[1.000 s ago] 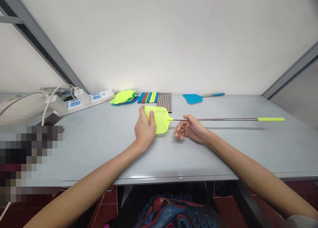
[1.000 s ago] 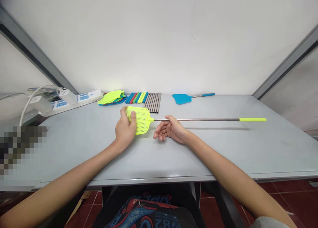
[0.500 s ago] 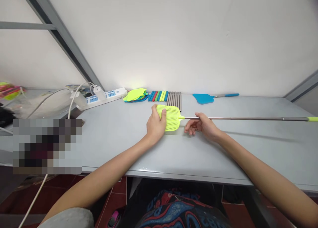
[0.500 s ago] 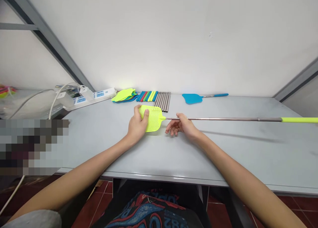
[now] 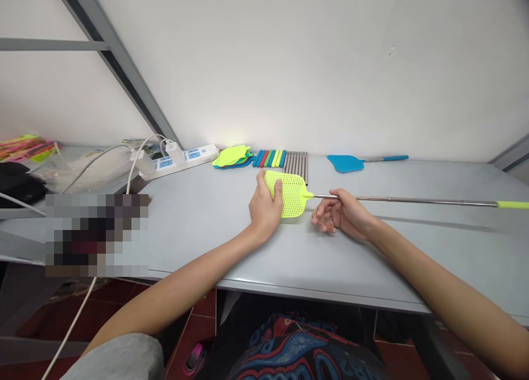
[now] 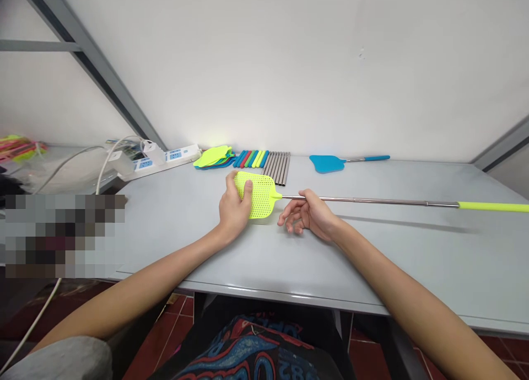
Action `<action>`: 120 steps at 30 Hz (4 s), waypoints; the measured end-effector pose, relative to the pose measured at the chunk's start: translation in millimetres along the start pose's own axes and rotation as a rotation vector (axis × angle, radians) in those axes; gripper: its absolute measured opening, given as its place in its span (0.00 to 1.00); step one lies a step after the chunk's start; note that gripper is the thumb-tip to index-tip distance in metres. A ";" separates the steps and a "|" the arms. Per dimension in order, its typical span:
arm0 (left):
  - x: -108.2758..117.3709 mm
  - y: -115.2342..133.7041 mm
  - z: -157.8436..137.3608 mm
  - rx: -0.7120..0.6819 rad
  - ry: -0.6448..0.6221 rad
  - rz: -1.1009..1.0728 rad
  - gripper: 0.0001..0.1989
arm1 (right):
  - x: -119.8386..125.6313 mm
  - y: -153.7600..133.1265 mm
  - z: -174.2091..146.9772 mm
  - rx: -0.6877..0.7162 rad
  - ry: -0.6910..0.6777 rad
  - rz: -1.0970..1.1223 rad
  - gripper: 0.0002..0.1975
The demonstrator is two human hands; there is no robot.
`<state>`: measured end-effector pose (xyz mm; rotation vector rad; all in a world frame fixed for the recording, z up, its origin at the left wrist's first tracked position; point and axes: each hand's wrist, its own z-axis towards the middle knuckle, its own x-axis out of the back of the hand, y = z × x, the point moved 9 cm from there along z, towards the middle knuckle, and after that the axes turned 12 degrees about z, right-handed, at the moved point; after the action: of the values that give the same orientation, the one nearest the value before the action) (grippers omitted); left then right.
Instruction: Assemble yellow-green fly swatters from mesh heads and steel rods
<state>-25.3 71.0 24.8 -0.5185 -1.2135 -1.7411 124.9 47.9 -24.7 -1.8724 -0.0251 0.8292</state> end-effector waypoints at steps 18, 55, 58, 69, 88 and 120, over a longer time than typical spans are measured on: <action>-0.9 3.1 -5.3 0.007 -0.012 -0.010 0.26 | -13.9 5.1 0.4 -0.002 -0.051 0.069 0.24; -5.0 9.5 2.8 -0.056 -0.061 -0.126 0.22 | -13.0 2.2 0.3 0.004 0.059 -0.119 0.27; -6.4 8.5 5.4 -0.050 -0.078 -0.176 0.20 | -7.2 2.7 2.8 0.006 0.101 -0.081 0.27; -16.3 5.4 9.9 -0.044 -0.142 -0.336 0.17 | -9.2 -9.7 0.2 0.121 0.168 -0.146 0.23; -18.6 4.3 11.1 -0.068 -0.135 -0.423 0.16 | 4.2 -15.2 -0.5 0.203 0.279 -0.165 0.19; 3.6 -26.1 48.0 0.018 0.017 -0.434 0.16 | 43.8 -48.6 -17.0 0.476 0.494 0.090 0.18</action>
<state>-56.9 114.6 34.8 -0.2376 -1.4025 -2.0865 184.3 73.0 -4.3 -1.5798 0.5231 0.3662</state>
